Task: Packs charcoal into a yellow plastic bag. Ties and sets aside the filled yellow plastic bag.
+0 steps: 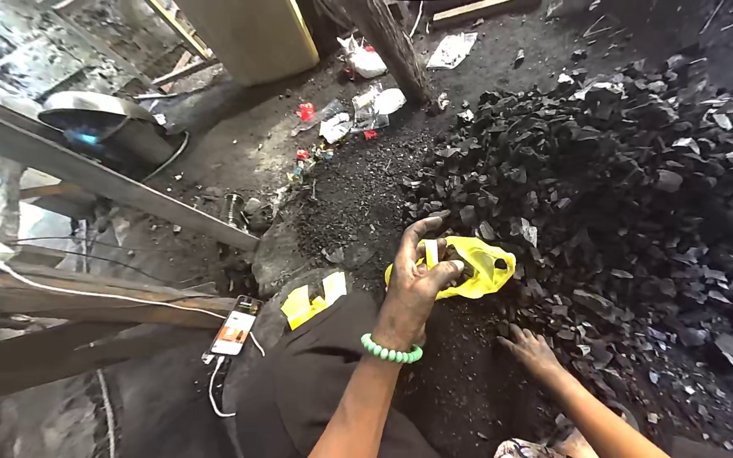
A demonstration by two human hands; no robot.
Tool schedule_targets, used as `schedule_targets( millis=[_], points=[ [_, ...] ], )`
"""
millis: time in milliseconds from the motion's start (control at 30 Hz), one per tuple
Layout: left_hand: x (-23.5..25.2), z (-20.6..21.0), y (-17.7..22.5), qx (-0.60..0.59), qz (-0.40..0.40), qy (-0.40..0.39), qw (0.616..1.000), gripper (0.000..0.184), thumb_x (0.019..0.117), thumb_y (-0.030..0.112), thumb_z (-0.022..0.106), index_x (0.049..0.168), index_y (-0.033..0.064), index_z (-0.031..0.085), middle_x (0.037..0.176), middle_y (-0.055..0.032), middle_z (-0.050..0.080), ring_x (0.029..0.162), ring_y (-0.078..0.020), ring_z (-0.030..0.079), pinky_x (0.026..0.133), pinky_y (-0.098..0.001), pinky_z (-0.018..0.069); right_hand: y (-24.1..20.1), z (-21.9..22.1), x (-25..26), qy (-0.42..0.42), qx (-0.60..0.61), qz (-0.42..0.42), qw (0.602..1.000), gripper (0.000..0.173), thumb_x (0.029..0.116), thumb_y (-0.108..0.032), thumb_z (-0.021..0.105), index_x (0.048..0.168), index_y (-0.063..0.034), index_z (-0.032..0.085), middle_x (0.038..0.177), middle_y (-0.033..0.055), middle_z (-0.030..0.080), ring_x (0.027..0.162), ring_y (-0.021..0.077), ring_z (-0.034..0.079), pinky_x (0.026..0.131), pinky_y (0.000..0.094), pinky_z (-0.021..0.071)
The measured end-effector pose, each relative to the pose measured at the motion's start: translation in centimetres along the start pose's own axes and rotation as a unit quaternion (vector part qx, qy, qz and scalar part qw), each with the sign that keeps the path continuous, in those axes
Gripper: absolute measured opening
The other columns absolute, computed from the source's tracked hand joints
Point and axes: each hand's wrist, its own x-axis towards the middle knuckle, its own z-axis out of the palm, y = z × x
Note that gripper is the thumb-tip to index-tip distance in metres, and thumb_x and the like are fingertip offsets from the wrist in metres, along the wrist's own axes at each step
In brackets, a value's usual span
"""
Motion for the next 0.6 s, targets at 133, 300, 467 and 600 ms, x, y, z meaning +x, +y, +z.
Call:
schedule_targets(
  millis=[133, 300, 467, 600],
  points=[
    [0.0, 0.3, -0.4, -0.001, -0.035, -0.031, 0.999, 0.063, 0.0893, 0.008, 0.059, 0.150, 0.0186, 0.043, 0.119, -0.0073, 0.065, 0.079, -0.0112, 0.066, 0.062, -0.0244, 0.0552, 3.8, -1.1, -2.1, 0.226, 0.196, 0.016, 0.954, 0.040, 0.0991, -0.011, 0.060, 0.139, -0.0125, 0.064, 0.143, 0.0289, 0.054, 0.132, 0.0486, 0.052, 0.108, 0.0654, 0.0418],
    [-0.7, 2.8, -1.8, -0.037, -0.059, -0.137, 0.988, 0.064, 0.0889, 0.006, 0.061, 0.149, 0.0187, 0.043, 0.117, -0.0100, 0.064, 0.075, -0.0138, 0.065, 0.061, -0.0273, 0.0555, 6.8, -6.1, -7.3, 0.431, 0.568, -0.026, 0.701, 0.032, 0.1029, -0.012, 0.055, 0.133, -0.0011, 0.053, 0.101, 0.0101, 0.066, 0.081, 0.0151, 0.066, 0.075, 0.0374, 0.0582],
    [-1.0, 5.3, -2.6, -0.103, -0.113, -0.200, 0.968, 0.061, 0.0923, 0.003, 0.053, 0.150, 0.0183, 0.041, 0.118, -0.0093, 0.065, 0.074, -0.0105, 0.063, 0.063, -0.0237, 0.0536, 5.5, -10.0, -13.0, 0.338, 0.621, -0.282, 0.649, 0.021, 0.0943, -0.044, 0.069, 0.112, -0.0326, 0.070, 0.101, -0.0054, 0.074, 0.083, 0.0071, 0.071, 0.073, 0.0259, 0.0612],
    [-0.8, 7.2, -4.2, -0.072, -0.143, -0.227, 0.961, 0.056, 0.0964, 0.000, 0.052, 0.150, 0.0138, 0.040, 0.114, -0.0095, 0.064, 0.075, -0.0113, 0.062, 0.063, -0.0245, 0.0523, 2.6, -9.3, -11.1, 0.147, 0.321, -0.168, 0.920, 0.028, 0.1013, -0.014, 0.060, 0.127, -0.0053, 0.066, 0.112, 0.0154, 0.070, 0.098, 0.0261, 0.068, 0.090, 0.0460, 0.0550]
  ],
)
